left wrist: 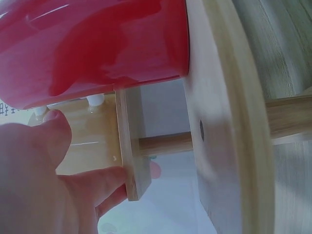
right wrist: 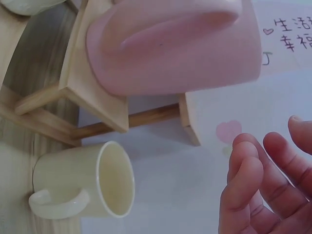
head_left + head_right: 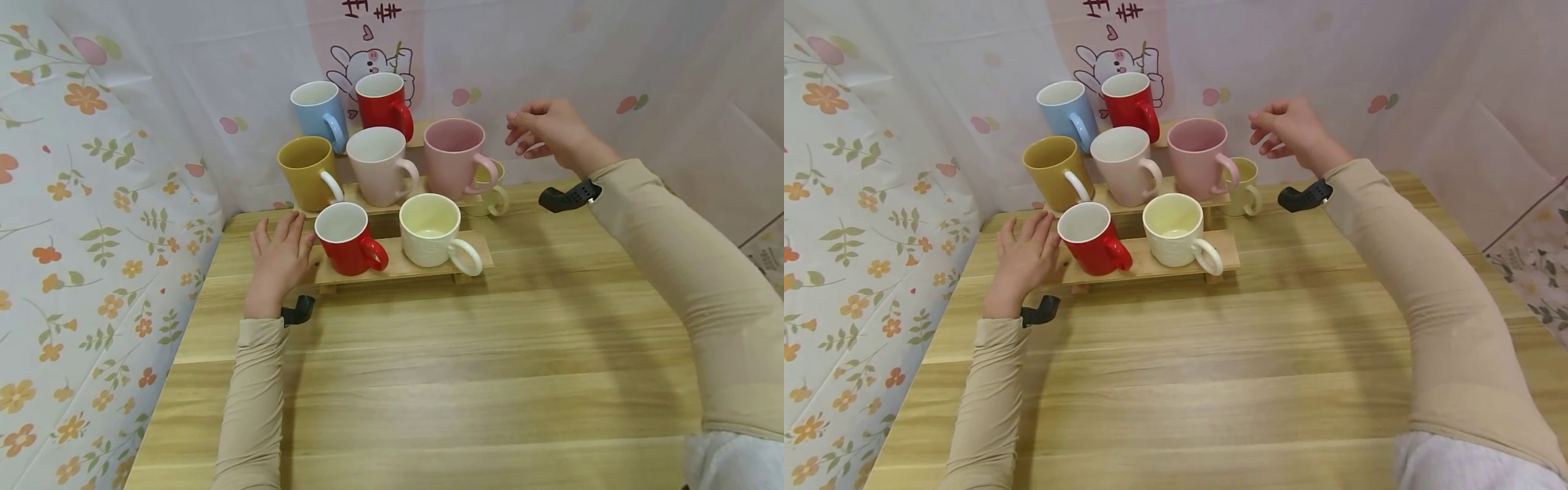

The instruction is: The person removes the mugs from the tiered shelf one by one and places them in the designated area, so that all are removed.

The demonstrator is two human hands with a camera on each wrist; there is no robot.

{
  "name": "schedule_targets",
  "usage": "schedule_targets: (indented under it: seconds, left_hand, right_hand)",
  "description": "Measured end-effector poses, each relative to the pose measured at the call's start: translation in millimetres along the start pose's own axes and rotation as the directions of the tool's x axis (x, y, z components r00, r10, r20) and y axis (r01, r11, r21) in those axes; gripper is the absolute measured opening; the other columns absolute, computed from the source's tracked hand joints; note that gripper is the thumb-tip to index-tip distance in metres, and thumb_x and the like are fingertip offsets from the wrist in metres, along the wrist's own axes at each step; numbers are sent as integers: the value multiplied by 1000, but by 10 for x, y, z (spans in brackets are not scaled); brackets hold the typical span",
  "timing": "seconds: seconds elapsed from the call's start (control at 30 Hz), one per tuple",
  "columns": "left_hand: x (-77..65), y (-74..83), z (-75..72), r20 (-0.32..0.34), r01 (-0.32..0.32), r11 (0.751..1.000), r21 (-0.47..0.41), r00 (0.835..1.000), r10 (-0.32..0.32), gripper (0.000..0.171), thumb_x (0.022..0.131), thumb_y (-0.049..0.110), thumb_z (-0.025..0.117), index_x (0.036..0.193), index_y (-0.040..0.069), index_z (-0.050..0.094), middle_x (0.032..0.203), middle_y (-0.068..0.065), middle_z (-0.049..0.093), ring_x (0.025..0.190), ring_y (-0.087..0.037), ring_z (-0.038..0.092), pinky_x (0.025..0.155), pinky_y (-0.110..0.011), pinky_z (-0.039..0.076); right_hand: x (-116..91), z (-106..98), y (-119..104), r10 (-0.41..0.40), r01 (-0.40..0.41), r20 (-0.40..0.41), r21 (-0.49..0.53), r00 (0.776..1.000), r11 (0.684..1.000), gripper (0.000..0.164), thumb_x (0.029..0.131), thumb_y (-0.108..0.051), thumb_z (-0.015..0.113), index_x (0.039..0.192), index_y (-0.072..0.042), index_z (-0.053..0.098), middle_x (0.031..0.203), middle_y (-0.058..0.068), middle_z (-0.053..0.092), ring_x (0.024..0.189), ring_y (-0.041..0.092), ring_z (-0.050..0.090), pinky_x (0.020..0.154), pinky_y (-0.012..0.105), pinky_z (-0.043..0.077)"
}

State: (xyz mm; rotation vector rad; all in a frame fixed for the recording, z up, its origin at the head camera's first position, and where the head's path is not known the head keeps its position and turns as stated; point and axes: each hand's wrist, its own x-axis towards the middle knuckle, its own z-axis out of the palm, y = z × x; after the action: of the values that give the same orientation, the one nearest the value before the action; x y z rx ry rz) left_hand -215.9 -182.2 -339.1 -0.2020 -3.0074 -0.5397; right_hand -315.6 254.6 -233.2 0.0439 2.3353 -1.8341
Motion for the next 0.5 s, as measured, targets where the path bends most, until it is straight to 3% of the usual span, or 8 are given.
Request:
schedule_targets:
  seconds: [0.5]
  left_hand:
    - [-6,-6,-18,56,33,999,-1,998,-33,61,103,46,26,152,9,23,161,-7,13,140,-48,-21,108,-68,-12]
  right_hand:
    - [10,122,-254,-1,1,-4,47,1000,999,24,88,-30,68,91,-7,63,69,3,68,49,16,60,47,24,52]
